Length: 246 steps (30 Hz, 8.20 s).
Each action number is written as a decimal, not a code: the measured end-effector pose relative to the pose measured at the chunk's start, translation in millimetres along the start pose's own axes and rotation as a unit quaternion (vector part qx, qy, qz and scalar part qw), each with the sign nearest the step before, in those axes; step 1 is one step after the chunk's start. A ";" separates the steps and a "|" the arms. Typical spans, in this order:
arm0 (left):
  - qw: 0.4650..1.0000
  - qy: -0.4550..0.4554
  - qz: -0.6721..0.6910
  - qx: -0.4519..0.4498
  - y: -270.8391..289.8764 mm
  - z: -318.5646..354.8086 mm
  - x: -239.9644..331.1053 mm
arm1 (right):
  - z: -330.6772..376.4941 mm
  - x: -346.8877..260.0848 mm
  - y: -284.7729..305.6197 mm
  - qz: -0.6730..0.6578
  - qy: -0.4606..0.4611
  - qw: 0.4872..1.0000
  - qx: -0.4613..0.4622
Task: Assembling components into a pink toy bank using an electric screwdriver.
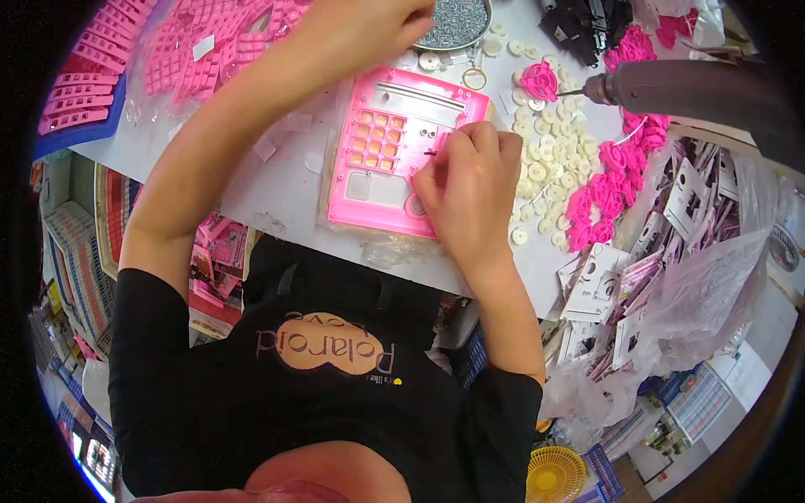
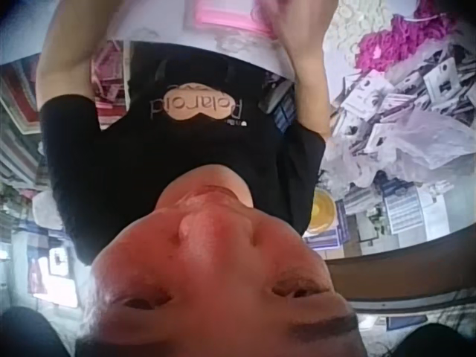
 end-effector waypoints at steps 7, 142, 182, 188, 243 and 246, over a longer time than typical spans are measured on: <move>0.991 -0.088 -0.099 -0.035 -39.0 -35.3 -18.8 | -13.3 52.8 62.9 -0.124 0.020 0.971 0.202; 0.977 0.179 -0.103 0.057 77.9 -137.5 -196.3 | 8.3 -54.0 -16.5 0.044 0.190 0.961 -0.194; 0.826 0.132 0.542 0.081 104.6 153.1 -2.4 | -54.4 -55.8 25.2 -0.674 -0.095 0.708 -0.188; 0.745 0.185 0.636 -0.077 70.2 164.0 -4.1 | -38.9 -29.5 27.2 -0.673 -0.142 0.676 -0.264; 0.985 0.055 0.150 -0.063 79.1 195.7 21.8 | -59.1 -13.9 -14.3 -0.176 -0.031 0.952 -0.248; 0.987 -0.085 0.134 -0.003 66.9 168.3 25.0 | -60.8 -22.2 -9.7 -0.138 0.009 0.966 -0.216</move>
Point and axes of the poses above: each hand's wrist, its own z-axis away from the middle knuckle, its own y-axis out of the back of the hand, x = y × z, the point moved 5 cm from there along -z, towards the middle knuckle, and after that the axes turned 5 degrees about x, right-handed, at the moved point
